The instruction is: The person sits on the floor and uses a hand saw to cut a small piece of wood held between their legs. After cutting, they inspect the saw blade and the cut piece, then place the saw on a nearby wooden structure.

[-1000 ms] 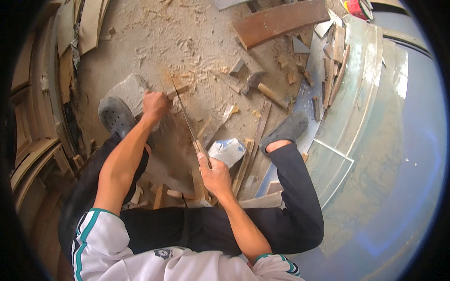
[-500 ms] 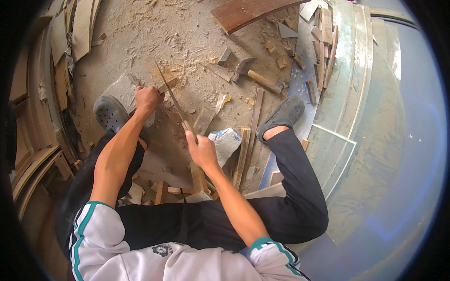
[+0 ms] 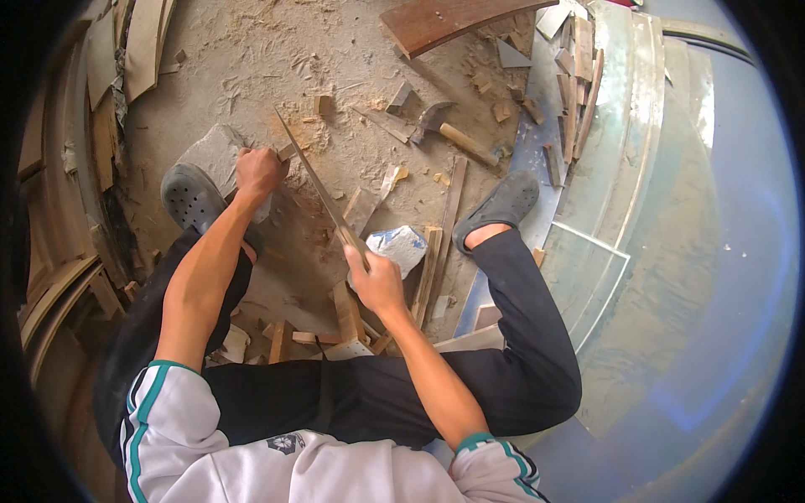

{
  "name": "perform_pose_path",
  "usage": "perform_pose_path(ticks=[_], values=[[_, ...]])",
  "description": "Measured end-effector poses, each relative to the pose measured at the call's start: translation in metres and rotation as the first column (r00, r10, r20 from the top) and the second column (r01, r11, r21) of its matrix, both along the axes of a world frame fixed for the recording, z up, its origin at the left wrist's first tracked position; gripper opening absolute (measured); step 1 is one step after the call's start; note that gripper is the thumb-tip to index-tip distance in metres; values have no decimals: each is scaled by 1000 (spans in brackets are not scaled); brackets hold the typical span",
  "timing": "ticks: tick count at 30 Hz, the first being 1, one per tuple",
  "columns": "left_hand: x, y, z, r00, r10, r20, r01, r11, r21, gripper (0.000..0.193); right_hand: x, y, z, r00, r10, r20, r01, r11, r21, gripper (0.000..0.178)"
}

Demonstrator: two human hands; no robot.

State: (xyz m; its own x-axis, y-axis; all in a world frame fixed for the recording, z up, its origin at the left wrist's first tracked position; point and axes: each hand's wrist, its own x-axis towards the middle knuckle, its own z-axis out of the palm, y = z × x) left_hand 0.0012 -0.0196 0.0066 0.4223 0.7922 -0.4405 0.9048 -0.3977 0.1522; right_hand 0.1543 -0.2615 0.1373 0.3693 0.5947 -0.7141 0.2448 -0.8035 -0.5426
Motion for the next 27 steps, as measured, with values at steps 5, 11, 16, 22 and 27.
perform_pose_path(ticks=[5, 11, 16, 22, 27], values=[[3, -1, -2, 1000, -23, 4, 23, 999, 22, 38, 25, -44, 38, 992, -111, 60, 113, 993, -31, 56], [-2, -8, 11, 968, -71, 243, 47, 994, 104, 52, 56, -50, 137, 972, 82, 222, -69, 995, -67, 53], [6, -7, 14, 912, -233, 339, 170, 964, 205, 36, 51, -70, 135, 970, 3, 244, -3, 1000, 2, 53], [51, -1, 32, 741, -607, -287, 667, 714, 214, 18, 34, -47, 102, 964, -40, 261, 27, 998, 53, 58], [69, -16, 6, 569, -691, -445, 811, 563, 161, 18, 37, -44, 98, 966, -95, 240, 83, 995, 61, 60]])
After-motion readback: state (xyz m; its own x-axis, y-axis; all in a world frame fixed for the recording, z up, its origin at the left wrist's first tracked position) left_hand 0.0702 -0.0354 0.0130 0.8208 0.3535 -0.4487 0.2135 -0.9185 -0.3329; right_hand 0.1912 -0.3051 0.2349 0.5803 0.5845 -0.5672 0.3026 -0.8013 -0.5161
